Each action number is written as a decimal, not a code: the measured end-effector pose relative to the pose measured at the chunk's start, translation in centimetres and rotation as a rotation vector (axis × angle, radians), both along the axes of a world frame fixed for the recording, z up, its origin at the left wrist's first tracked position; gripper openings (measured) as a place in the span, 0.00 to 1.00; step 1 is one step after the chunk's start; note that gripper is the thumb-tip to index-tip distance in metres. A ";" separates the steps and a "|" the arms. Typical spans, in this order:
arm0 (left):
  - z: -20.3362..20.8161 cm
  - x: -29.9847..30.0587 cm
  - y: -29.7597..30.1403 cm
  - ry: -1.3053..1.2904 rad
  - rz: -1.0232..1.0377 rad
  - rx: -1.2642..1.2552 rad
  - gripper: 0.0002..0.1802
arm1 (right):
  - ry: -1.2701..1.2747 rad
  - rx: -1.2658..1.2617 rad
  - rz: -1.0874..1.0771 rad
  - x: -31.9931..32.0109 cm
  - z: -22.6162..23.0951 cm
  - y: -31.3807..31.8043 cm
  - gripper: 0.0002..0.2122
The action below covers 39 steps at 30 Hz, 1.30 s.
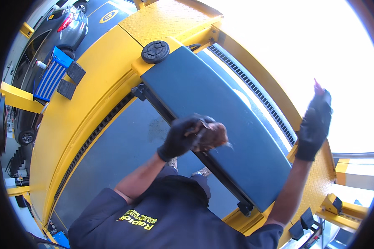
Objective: The person operates a yellow hydraulic car lift to lower a gray sedan, then walks to a tool cart to pick up a lubricant bottle and rag. They apply lubricant to multiple pivot points and joints on the lift's arm and base, wiping excess with the rag.
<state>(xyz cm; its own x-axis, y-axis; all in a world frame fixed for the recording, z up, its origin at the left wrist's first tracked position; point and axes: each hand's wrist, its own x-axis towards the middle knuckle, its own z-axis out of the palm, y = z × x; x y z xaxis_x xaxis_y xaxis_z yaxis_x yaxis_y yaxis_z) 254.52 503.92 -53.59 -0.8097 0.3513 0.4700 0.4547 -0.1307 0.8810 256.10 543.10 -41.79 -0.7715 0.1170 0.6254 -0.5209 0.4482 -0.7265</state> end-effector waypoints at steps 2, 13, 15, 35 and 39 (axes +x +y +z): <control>-0.8 -2.3 -5.3 -0.075 0.204 -0.050 0.11 | 0.084 0.375 -0.251 -5.0 -1.3 -6.1 0.17; -2.5 -14.9 -8.2 -0.089 0.486 -0.092 0.10 | -0.145 -0.484 0.359 -29.9 -12.3 -16.1 0.17; -2.8 -15.8 -7.7 -0.047 0.547 -0.278 0.10 | 0.079 0.139 0.219 -34.1 -14.7 -16.3 0.18; -1.1 -16.4 -8.6 -0.379 0.511 -0.570 0.18 | -0.601 -0.574 0.285 -46.7 -25.7 -21.6 0.12; -0.5 -16.7 -9.3 -0.580 0.405 -0.583 0.22 | -0.571 -0.539 0.269 -46.8 -25.9 -22.1 0.10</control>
